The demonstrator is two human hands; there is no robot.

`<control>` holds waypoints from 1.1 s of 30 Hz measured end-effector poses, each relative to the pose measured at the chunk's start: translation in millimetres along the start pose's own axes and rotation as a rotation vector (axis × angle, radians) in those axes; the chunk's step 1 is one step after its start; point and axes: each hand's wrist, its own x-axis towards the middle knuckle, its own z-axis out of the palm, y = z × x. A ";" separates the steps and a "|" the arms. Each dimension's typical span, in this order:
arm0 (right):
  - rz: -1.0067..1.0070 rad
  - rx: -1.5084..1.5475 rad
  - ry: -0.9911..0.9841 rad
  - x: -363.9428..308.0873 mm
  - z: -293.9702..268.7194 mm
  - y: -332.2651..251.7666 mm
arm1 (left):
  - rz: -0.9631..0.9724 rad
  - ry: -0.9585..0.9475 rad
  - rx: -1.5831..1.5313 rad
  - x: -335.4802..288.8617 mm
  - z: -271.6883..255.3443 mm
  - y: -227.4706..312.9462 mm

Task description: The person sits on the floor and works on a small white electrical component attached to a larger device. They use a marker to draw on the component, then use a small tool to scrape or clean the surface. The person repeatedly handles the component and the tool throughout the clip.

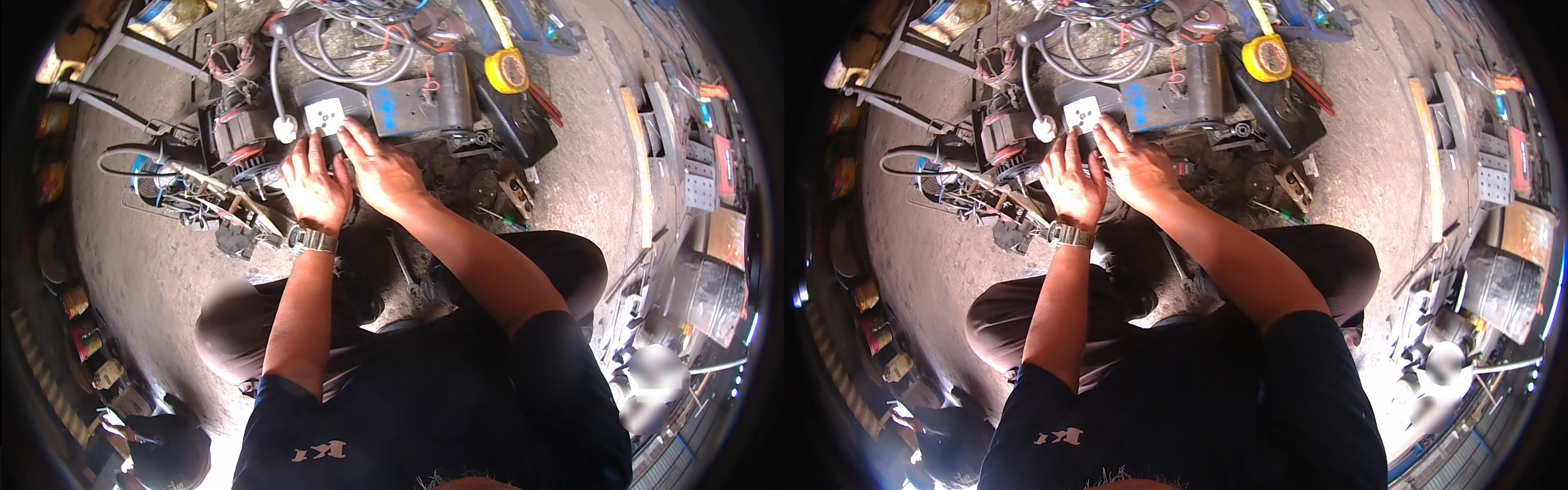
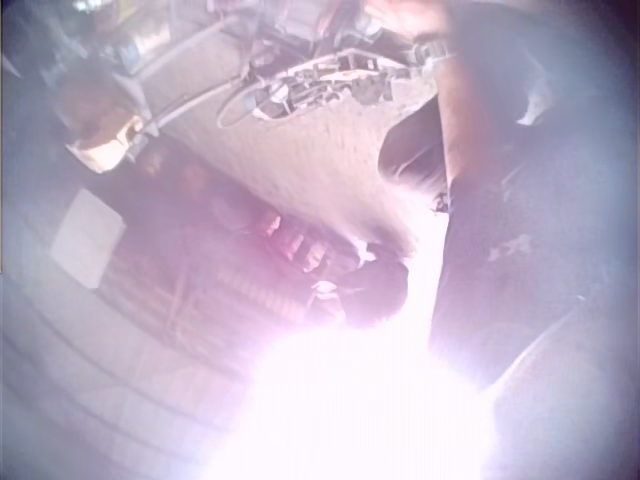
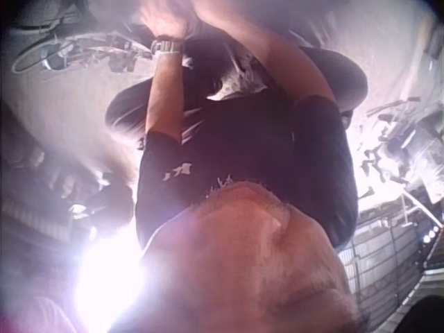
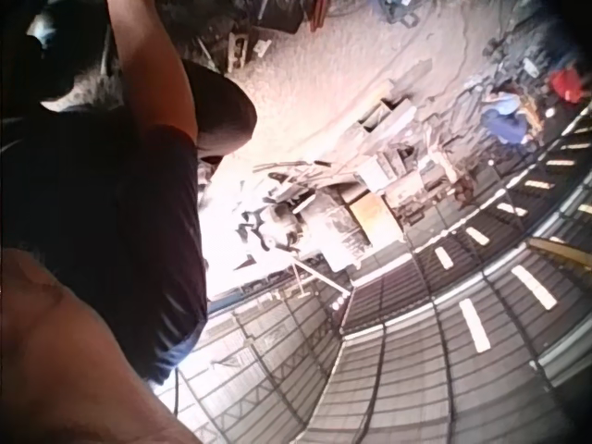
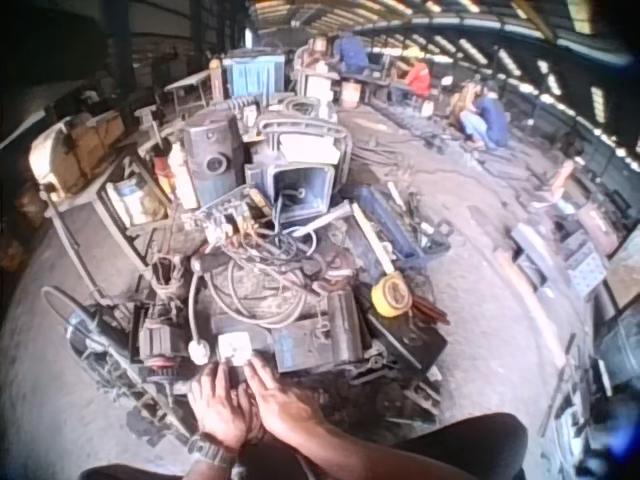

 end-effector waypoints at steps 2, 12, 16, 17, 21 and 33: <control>-0.004 -0.006 -0.013 -0.8 -2.9 -0.7 | 0.002 -0.009 0.022 0.8 0.7 0.0; -0.037 -0.002 0.053 -1.5 4.5 1.9 | 0.018 0.012 0.047 1.9 -1.5 1.4; 0.012 0.017 -0.005 0.6 -3.9 0.1 | -0.003 0.009 0.016 1.2 -1.0 4.1; 0.010 0.023 0.001 0.4 -3.3 0.3 | -0.016 -0.005 0.024 1.0 -1.0 4.7; -0.023 0.005 -0.018 1.0 -3.4 -0.6 | -0.026 -0.011 0.026 -0.5 -2.9 1.6; 0.020 -0.005 -0.096 2.1 -6.6 -1.5 | -0.032 -0.031 0.007 0.4 -3.8 3.2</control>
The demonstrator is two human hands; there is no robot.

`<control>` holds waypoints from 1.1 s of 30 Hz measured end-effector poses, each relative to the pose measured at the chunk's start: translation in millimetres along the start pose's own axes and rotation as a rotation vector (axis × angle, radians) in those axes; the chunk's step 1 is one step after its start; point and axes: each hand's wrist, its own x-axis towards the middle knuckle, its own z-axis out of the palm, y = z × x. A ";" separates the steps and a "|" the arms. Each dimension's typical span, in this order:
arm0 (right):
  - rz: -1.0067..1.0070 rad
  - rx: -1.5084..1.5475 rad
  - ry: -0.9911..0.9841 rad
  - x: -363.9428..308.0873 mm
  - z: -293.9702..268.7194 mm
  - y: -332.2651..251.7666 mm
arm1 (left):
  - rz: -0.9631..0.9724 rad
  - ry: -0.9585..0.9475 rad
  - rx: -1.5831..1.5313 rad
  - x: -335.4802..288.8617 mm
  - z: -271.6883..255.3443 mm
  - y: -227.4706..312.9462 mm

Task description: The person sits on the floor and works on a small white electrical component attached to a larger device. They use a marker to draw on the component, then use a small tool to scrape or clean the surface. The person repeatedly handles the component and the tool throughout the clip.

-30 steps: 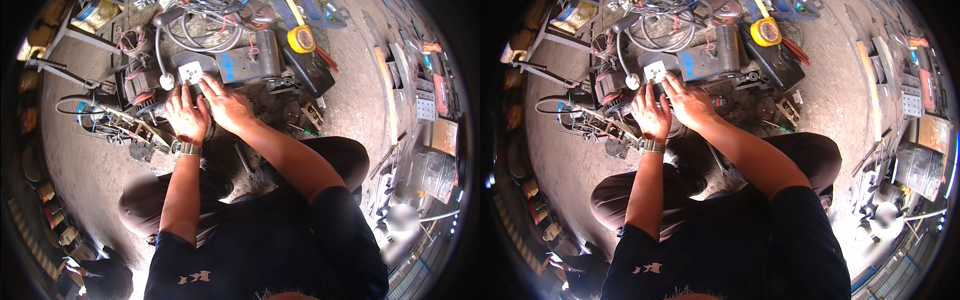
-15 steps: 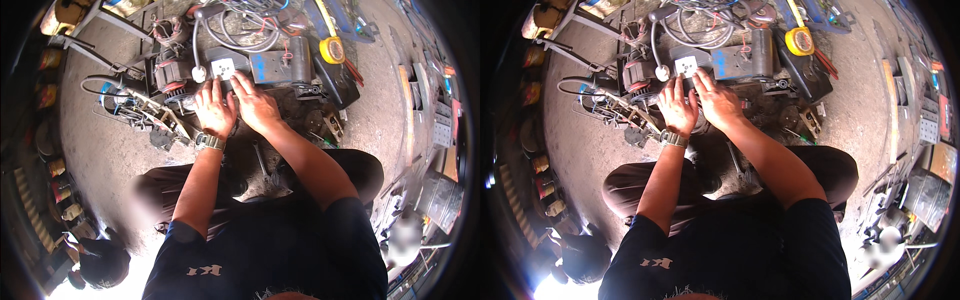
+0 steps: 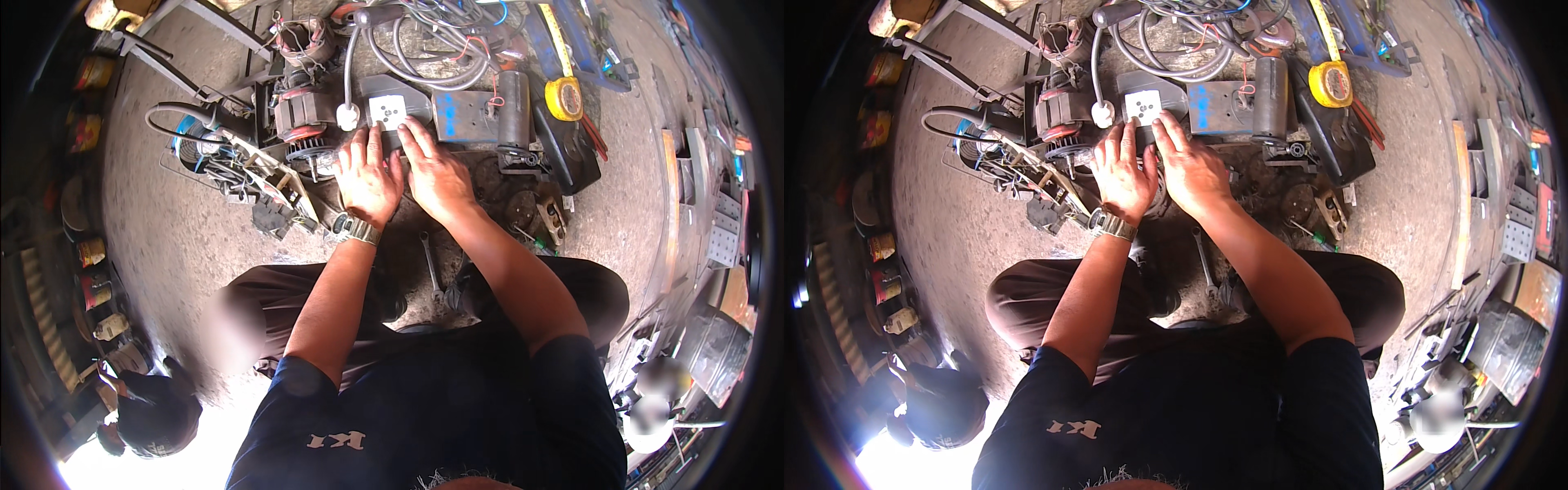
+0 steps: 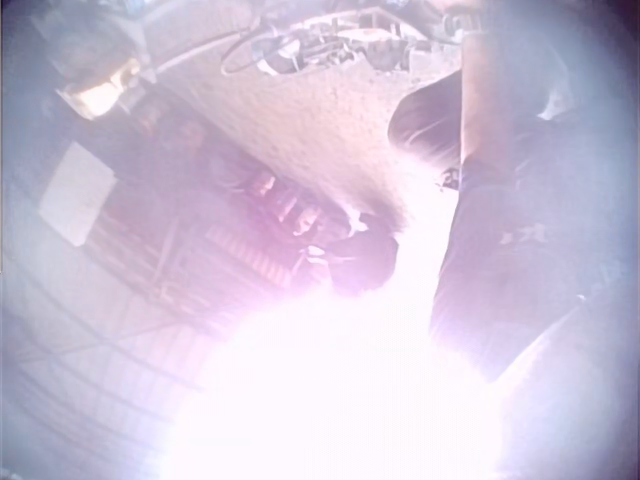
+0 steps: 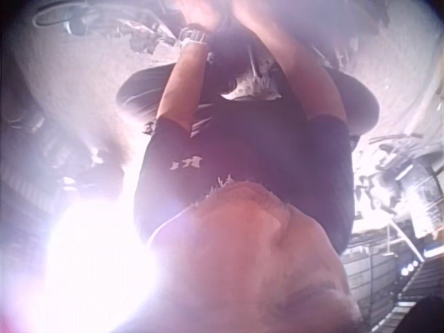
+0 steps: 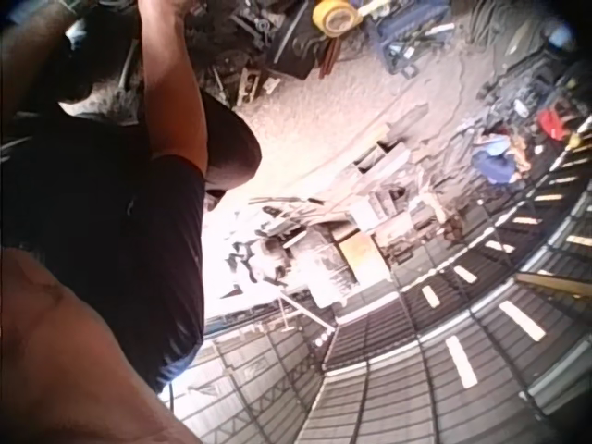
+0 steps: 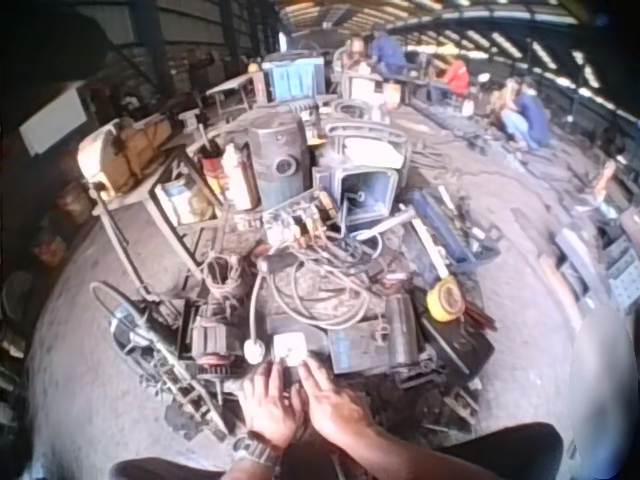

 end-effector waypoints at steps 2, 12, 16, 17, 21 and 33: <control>0.013 -0.018 -0.011 0.6 0.3 -0.4 | -0.002 -0.003 0.001 0.0 -0.5 0.3; -0.009 0.001 0.009 0.3 -2.8 -0.6 | -0.005 -0.010 0.002 0.0 -0.5 -0.6; -0.024 0.002 0.026 -0.2 2.0 2.4 | -0.006 -0.010 0.036 -1.8 2.3 -2.8; -0.024 0.001 0.024 -0.2 2.7 2.6 | -0.013 -0.020 0.027 -2.6 2.1 -2.6; -0.019 0.022 0.001 0.3 -1.9 1.0 | -0.016 -0.011 0.020 -4.9 5.9 -4.4; -0.058 0.011 0.067 -0.1 3.3 4.4 | -0.029 -0.006 -0.007 -5.6 5.4 -3.1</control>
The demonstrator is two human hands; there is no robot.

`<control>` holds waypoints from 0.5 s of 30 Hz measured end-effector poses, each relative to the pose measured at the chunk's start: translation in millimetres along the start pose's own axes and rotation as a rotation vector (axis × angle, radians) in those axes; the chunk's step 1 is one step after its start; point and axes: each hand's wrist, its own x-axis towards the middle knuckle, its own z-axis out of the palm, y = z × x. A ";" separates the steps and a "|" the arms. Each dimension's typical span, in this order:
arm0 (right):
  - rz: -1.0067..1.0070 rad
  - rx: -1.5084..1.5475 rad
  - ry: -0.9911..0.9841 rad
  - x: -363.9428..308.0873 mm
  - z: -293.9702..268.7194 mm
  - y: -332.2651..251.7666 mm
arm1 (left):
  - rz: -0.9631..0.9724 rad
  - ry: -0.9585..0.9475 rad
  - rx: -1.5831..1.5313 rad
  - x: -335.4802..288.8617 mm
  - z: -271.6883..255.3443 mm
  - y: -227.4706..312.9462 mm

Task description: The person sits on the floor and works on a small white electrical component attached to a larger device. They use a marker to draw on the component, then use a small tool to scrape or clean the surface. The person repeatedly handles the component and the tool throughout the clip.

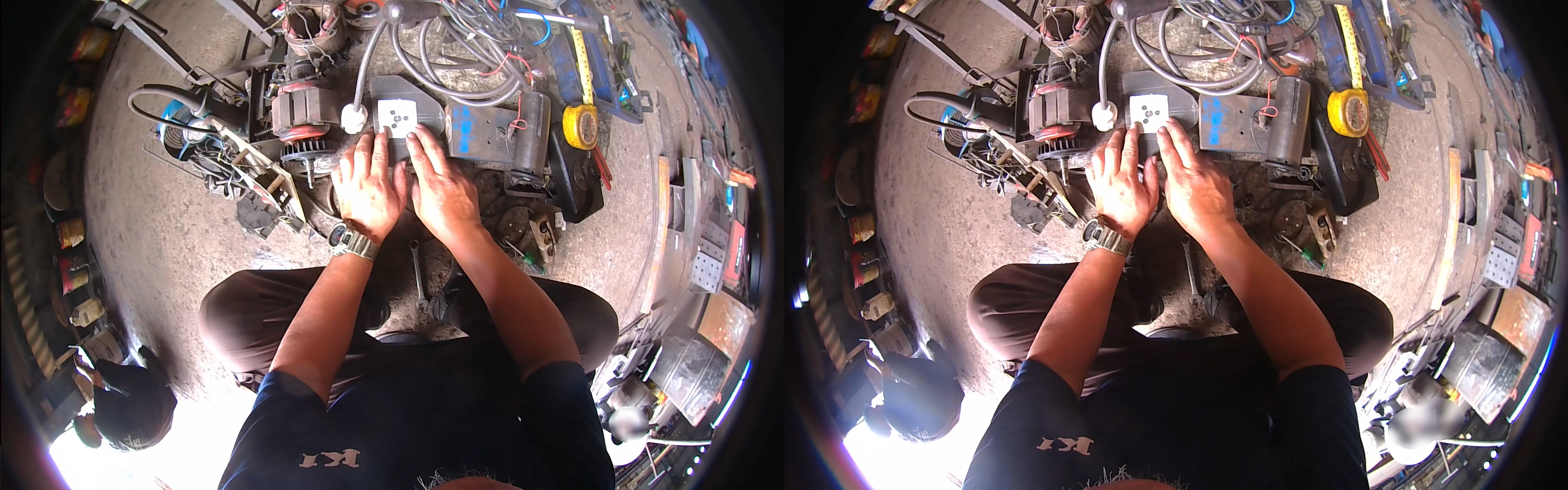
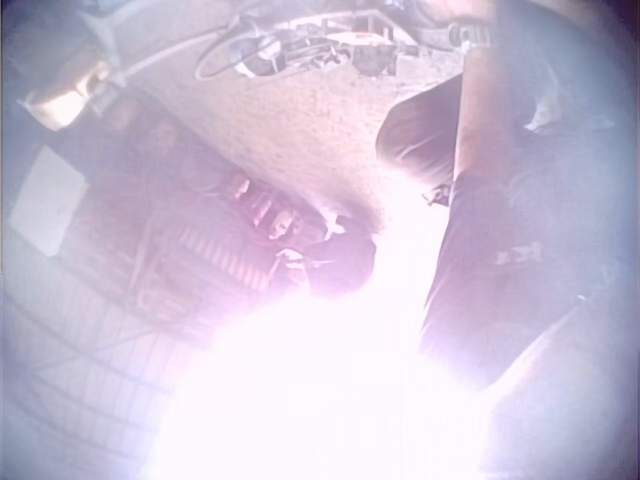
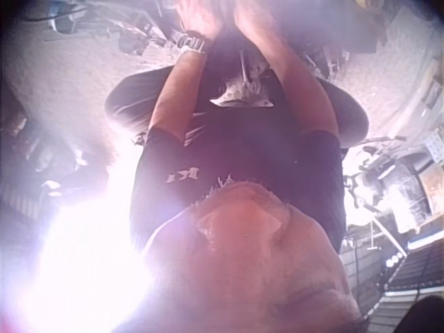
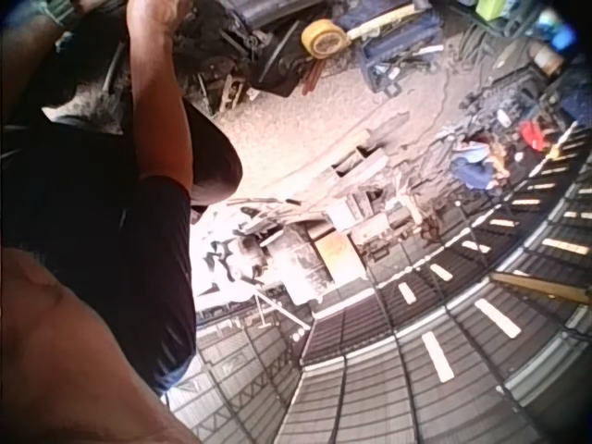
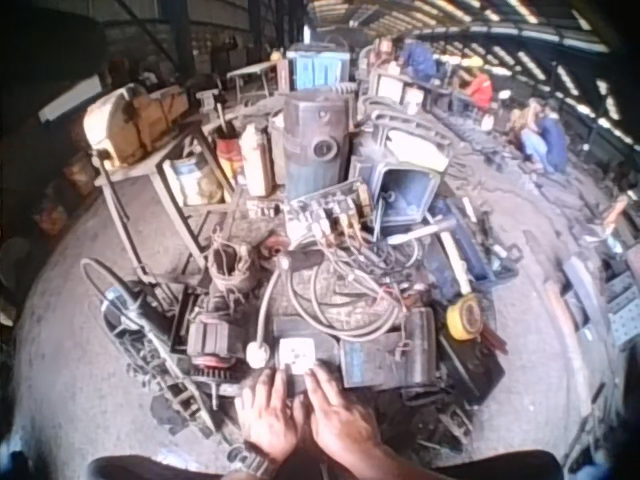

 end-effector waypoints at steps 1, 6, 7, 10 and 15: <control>-0.007 0.002 0.013 0.0 0.3 0.0 | 0.003 0.005 0.002 0.2 -0.3 0.2; 0.004 -0.004 -0.002 0.1 -2.0 -1.6 | 0.004 0.002 -0.010 0.4 -0.4 0.1; 0.006 -0.003 -0.005 0.1 -2.3 -2.0 | 0.005 0.004 -0.012 0.7 -1.0 0.2; -0.007 0.000 0.020 -0.6 -1.2 -1.5 | 0.005 0.005 -0.014 0.6 -0.9 0.1; -0.009 -0.002 0.022 -0.7 -2.2 -2.4 | 0.008 0.008 -0.007 0.0 -0.1 -0.6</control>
